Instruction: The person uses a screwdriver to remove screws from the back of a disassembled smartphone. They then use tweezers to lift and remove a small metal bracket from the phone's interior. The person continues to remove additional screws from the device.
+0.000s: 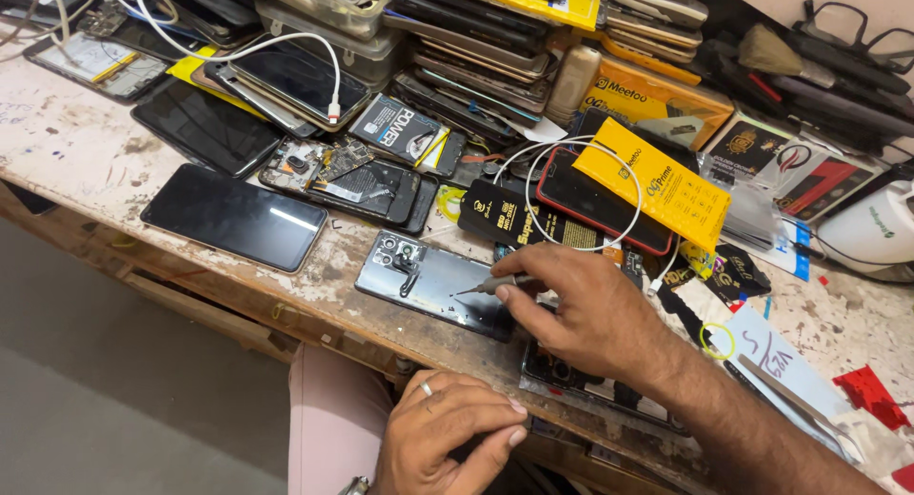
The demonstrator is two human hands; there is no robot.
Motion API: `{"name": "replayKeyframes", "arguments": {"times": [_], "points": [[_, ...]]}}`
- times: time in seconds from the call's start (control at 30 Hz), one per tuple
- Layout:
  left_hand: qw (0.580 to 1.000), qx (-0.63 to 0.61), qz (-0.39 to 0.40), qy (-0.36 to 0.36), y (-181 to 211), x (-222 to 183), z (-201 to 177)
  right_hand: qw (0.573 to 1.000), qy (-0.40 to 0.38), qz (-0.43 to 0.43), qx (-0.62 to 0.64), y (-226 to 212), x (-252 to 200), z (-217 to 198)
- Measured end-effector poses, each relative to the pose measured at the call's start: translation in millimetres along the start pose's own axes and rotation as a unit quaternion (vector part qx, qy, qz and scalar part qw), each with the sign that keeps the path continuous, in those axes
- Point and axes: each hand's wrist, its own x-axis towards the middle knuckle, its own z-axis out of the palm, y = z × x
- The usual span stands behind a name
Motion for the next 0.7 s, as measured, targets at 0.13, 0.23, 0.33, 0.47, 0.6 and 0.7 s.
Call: {"name": "replayKeyframes", "arguments": {"times": [0.13,0.23,0.33,0.47,0.6,0.7], "points": [[1.000,-0.003,-0.014,0.004,-0.6,-2.5,-1.0,1.000,0.003,-0.018,-0.012,-0.3,1.6,7.8],[1.000,-0.010,-0.027,0.008,-3.0,-6.9,0.2,0.999,0.017,-0.040,-0.022,0.5,1.4,7.7],[0.995,-0.048,-0.084,0.013,-6.7,-10.2,3.9,0.999,0.030,-0.005,-0.015,-1.4,-5.0,-4.0],[0.875,-0.324,-0.346,0.097,-12.2,0.3,25.2,0.991,0.133,0.015,-0.021,-9.9,-45.6,-29.3],[0.852,-0.391,-0.344,0.049,-11.0,21.8,33.5,0.956,0.252,0.130,0.074,-9.4,-103.3,-31.1],[0.817,-0.444,-0.367,-0.010,0.3,37.7,53.0,0.915,0.306,0.205,0.167,-1.6,-142.0,-21.2]]}}
